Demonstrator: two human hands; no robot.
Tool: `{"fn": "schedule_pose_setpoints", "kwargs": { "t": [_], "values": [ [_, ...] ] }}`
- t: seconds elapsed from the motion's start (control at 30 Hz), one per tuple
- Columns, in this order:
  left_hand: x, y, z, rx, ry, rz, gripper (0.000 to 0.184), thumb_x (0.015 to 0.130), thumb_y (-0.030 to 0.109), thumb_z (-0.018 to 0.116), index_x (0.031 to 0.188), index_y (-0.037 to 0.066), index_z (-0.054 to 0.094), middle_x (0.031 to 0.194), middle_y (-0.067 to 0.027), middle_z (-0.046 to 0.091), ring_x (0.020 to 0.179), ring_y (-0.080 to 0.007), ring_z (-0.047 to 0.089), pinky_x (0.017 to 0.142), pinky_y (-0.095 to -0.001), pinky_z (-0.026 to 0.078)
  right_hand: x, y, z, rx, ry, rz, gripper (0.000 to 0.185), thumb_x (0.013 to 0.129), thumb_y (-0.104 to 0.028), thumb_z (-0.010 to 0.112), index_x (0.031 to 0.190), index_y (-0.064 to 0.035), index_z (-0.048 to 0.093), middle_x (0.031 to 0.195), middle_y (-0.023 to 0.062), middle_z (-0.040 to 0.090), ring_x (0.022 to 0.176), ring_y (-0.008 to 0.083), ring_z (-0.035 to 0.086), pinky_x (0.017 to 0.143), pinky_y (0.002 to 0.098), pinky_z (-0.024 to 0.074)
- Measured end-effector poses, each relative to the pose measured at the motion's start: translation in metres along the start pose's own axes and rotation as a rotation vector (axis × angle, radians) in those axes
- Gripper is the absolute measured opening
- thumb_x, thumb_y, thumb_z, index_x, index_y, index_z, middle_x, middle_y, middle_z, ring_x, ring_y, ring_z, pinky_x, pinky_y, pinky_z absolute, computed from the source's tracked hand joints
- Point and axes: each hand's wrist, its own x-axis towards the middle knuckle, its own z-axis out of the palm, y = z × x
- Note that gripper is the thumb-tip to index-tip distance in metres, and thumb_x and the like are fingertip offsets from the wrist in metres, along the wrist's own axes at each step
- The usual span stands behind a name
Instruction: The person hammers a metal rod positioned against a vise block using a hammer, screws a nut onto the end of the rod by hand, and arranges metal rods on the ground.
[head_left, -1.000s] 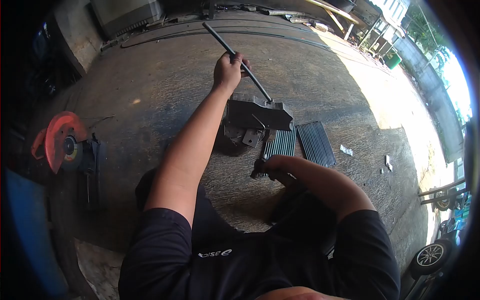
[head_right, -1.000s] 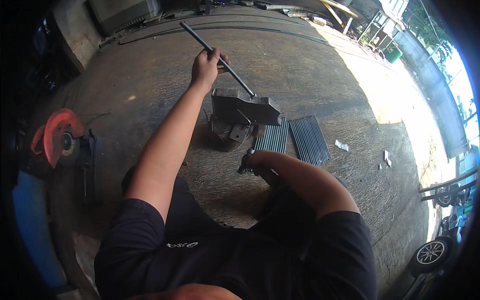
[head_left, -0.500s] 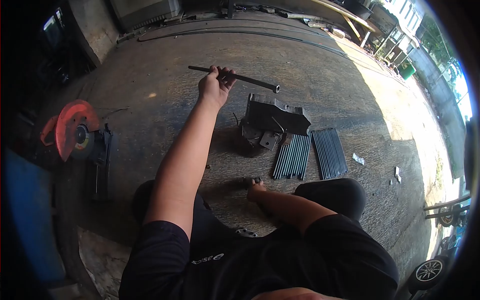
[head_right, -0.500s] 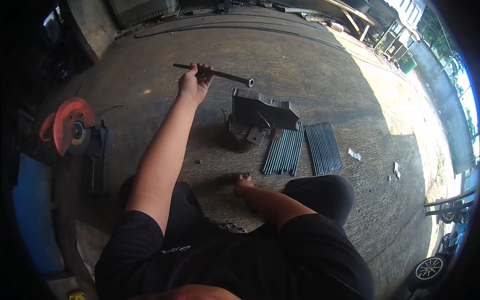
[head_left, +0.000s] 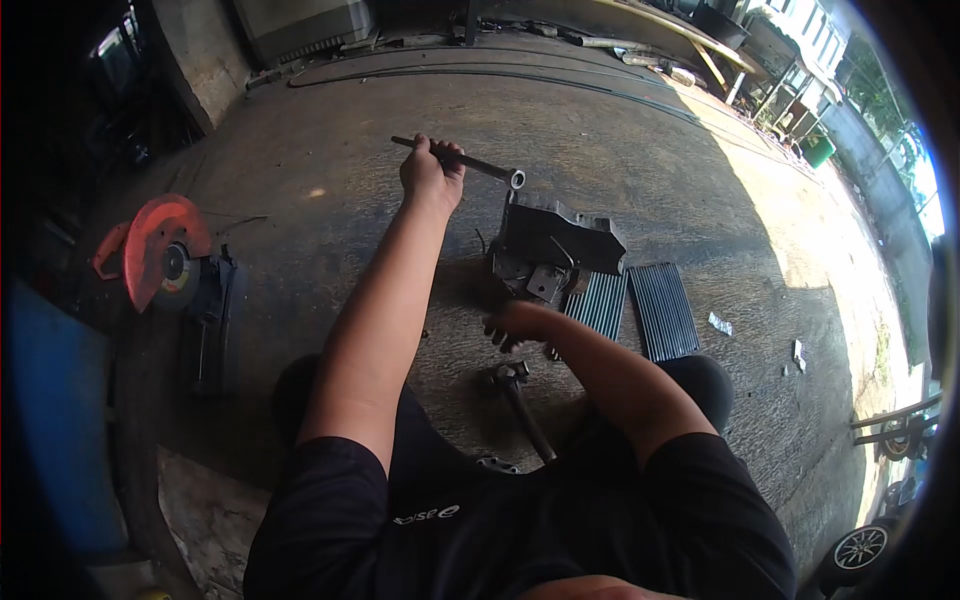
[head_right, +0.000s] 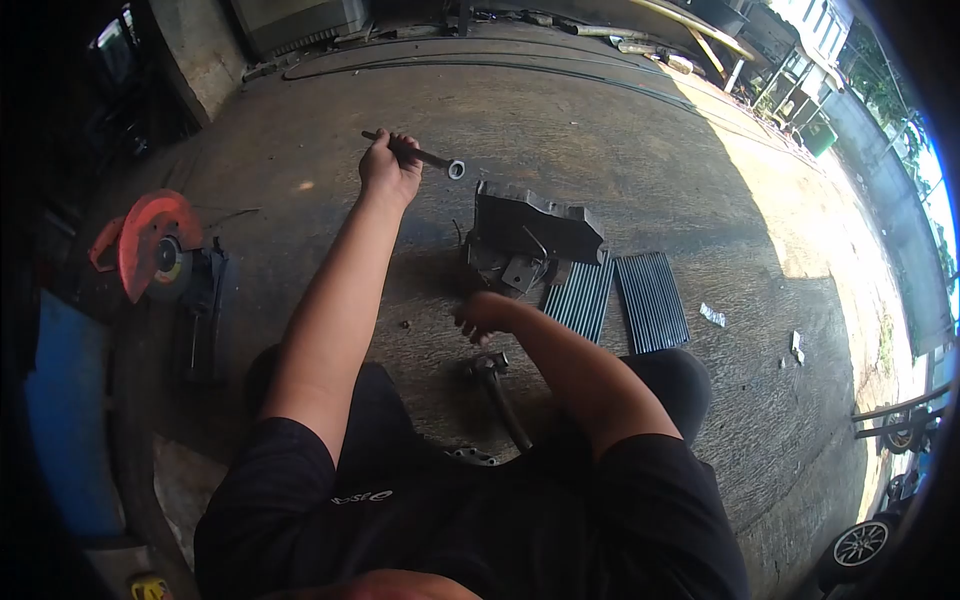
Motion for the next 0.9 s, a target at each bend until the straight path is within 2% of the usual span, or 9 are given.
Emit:
{"fn": "schedule_pose_setpoints", "kwargs": {
  "t": [0.07,0.1,0.17,0.3,0.4,0.5,0.57,0.67,0.9],
  "values": [
    [-0.003,0.004,0.005,-0.035,0.036,0.037,0.023,0.103,0.024,0.039,0.087,0.010,0.049,0.072,-0.0025,0.050,0.060,-0.0161,0.050,0.058,-0.0297,0.049,-0.046,-0.067,-0.027,0.265,0.341,-0.238,0.050,0.098,-0.042,0.048,0.103,0.0064,0.061,0.086,0.0181,0.066,0.067,0.0268,0.065,0.057,0.0362,0.0524],
    [-0.004,0.007,0.007,0.023,0.021,0.071,0.025,0.103,0.028,0.039,0.086,0.010,0.046,0.071,-0.0019,0.047,0.057,-0.0155,0.047,0.055,-0.0304,0.046,-0.067,-0.093,-0.039,0.599,0.307,-0.319,0.054,0.098,-0.047,0.045,0.101,0.0051,0.061,0.087,0.0183,0.065,0.070,0.0289,0.065,0.063,0.0370,0.0533],
    [-0.012,0.010,0.014,0.070,0.007,0.103,0.028,0.102,0.032,0.039,0.085,0.010,0.043,0.070,-0.0012,0.044,0.054,-0.0150,0.044,0.052,-0.0310,0.042,-0.119,-0.135,-0.048,0.765,0.110,-0.442,0.052,0.100,-0.047,0.040,0.102,0.0013,0.059,0.083,0.0125,0.062,0.069,0.0226,0.058,0.061,0.0355,0.0497],
    [-0.034,0.010,0.039,0.159,-0.009,0.274,0.029,0.103,0.034,0.035,0.085,0.012,0.040,0.070,0.0000,0.042,0.052,-0.0127,0.041,0.048,-0.0285,0.037,-0.172,-0.166,-0.025,0.570,0.275,-0.409,0.050,0.100,-0.048,0.040,0.095,-0.0012,0.056,0.078,0.0091,0.057,0.064,0.0194,0.054,0.056,0.0330,0.0458],
    [-0.049,0.012,0.050,0.231,-0.058,0.364,0.027,0.103,0.033,0.035,0.085,0.013,0.040,0.069,0.0009,0.041,0.050,-0.0118,0.040,0.045,-0.0266,0.034,-0.148,-0.150,-0.024,0.816,0.200,-0.484,0.053,0.100,-0.049,0.037,0.087,-0.0015,0.057,0.078,0.0120,0.061,0.064,0.0226,0.059,0.058,0.0371,0.0489],
    [-0.054,0.016,0.055,0.357,-0.061,0.464,0.027,0.103,0.033,0.035,0.085,0.013,0.039,0.068,0.0013,0.040,0.049,-0.0111,0.038,0.043,-0.0268,0.032,-0.135,-0.145,-0.011,0.712,0.376,-0.486,0.052,0.101,-0.047,0.036,0.083,-0.0021,0.053,0.071,0.0114,0.057,0.063,0.0234,0.057,0.058,0.0389,0.0473],
    [-0.048,0.018,0.055,0.289,-0.104,0.460,0.026,0.102,0.032,0.036,0.084,0.013,0.039,0.068,0.0013,0.040,0.049,-0.0106,0.038,0.043,-0.0259,0.031,-0.123,-0.141,-0.016,0.133,0.815,-0.590,0.046,0.101,-0.042,0.039,0.083,-0.0006,0.051,0.069,0.0162,0.056,0.064,0.0325,0.059,0.062,0.0441,0.0466],
    [-0.043,0.021,0.057,0.213,-0.044,0.384,0.026,0.102,0.032,0.036,0.084,0.013,0.038,0.069,0.0009,0.040,0.049,-0.0103,0.037,0.043,-0.0249,0.030,-0.127,-0.154,-0.002,-0.351,1.212,-0.825,0.040,0.101,-0.035,0.041,0.088,0.0012,0.052,0.074,0.0231,0.058,0.071,0.0431,0.059,0.068,0.0494,0.0445],
    [-0.038,0.021,0.062,0.211,0.047,0.389,0.026,0.101,0.031,0.035,0.083,0.013,0.037,0.069,-0.0002,0.039,0.048,-0.0104,0.036,0.042,-0.0247,0.029,-0.126,-0.158,-0.010,-0.533,1.266,-0.755,0.038,0.101,-0.031,0.040,0.087,0.0021,0.053,0.080,0.0269,0.059,0.077,0.0483,0.056,0.069,0.0517,0.0441]
  ]
}}
